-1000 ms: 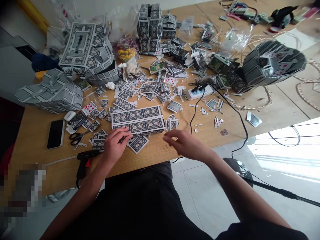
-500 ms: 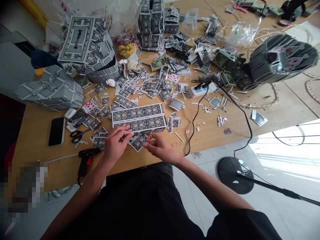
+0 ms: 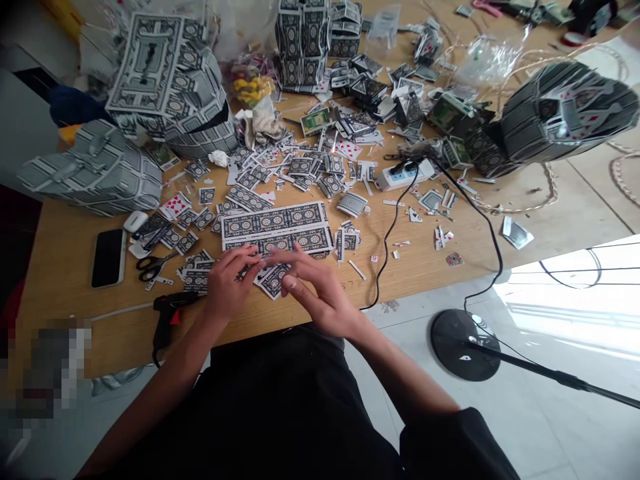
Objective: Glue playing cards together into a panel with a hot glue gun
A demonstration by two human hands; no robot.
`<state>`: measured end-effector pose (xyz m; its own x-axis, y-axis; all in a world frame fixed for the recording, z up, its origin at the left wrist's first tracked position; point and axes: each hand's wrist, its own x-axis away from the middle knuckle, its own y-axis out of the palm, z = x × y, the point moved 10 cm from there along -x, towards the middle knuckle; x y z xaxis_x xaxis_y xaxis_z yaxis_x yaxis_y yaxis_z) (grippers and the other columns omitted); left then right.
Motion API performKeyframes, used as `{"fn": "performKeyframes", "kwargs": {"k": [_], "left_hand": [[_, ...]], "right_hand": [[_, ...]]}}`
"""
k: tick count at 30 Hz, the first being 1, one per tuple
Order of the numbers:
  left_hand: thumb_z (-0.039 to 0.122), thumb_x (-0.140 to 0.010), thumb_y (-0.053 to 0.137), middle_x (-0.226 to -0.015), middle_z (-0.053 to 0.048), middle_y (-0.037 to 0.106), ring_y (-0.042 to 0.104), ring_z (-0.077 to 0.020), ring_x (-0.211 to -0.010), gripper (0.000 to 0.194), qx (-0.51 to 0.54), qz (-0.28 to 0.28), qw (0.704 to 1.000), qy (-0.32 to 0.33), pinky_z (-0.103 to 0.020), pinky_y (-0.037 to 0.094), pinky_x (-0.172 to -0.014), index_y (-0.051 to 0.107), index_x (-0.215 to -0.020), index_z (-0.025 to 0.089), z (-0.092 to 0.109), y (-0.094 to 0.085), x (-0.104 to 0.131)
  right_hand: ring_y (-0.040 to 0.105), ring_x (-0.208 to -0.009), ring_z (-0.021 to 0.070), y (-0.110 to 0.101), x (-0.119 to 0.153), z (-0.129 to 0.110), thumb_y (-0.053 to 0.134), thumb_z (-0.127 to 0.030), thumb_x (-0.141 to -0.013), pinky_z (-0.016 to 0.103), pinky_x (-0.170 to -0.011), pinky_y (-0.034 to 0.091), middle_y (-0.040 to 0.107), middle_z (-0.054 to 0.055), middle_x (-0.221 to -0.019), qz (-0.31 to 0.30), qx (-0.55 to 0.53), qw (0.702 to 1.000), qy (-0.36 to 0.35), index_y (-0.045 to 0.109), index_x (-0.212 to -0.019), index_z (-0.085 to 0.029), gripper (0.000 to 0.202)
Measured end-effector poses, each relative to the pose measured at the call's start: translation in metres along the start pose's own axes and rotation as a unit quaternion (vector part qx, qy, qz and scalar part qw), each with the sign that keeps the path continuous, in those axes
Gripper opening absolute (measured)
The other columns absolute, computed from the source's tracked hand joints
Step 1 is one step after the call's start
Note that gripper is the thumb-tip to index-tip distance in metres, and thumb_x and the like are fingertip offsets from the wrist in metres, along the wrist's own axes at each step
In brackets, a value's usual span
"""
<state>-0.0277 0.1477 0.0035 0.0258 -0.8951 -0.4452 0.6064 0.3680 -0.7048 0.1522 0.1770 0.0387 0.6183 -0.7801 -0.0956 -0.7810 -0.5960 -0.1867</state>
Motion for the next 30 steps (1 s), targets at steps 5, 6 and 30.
{"fn": "performKeyframes", "kwargs": {"k": [5,6,30], "left_hand": [[0.027,-0.104,0.072,-0.117,-0.006,0.084,0.078,-0.0246,-0.121,0.006,-0.001,0.004,1.0,0.009,-0.045,0.061,-0.108,0.078,-0.105,0.026,0.002,-0.001,-0.001],[0.027,-0.104,0.072,-0.117,-0.006,0.084,0.079,-0.0247,-0.121,0.006,0.0,0.006,1.0,0.011,-0.045,0.061,-0.108,0.078,-0.105,0.026,0.002,-0.001,-0.001],[0.027,-0.104,0.072,-0.117,-0.006,0.083,0.079,-0.0252,-0.121,0.004,0.004,0.01,1.0,0.013,-0.045,0.06,-0.108,0.076,-0.105,0.026,0.001,-0.001,0.001]], "right_hand": [[0.074,-0.079,0.0212,0.036,0.019,0.048,0.046,-0.065,-0.112,0.037,-0.084,0.059,0.078,0.005,-0.082,-0.193,-0.029,0.966,0.169,0.067,-0.083,-0.023,0.055],[0.073,-0.076,0.02,0.035,0.023,0.057,0.048,-0.065,-0.111,0.035,-0.078,0.057,0.077,0.004,-0.08,-0.197,0.003,0.961,0.192,0.067,-0.083,-0.023,0.053],[0.066,-0.068,0.0257,-0.064,0.063,0.097,0.058,-0.068,-0.099,0.036,-0.07,0.042,0.064,-0.004,-0.06,-0.044,0.274,0.899,0.34,0.055,-0.132,-0.02,0.059]]}}
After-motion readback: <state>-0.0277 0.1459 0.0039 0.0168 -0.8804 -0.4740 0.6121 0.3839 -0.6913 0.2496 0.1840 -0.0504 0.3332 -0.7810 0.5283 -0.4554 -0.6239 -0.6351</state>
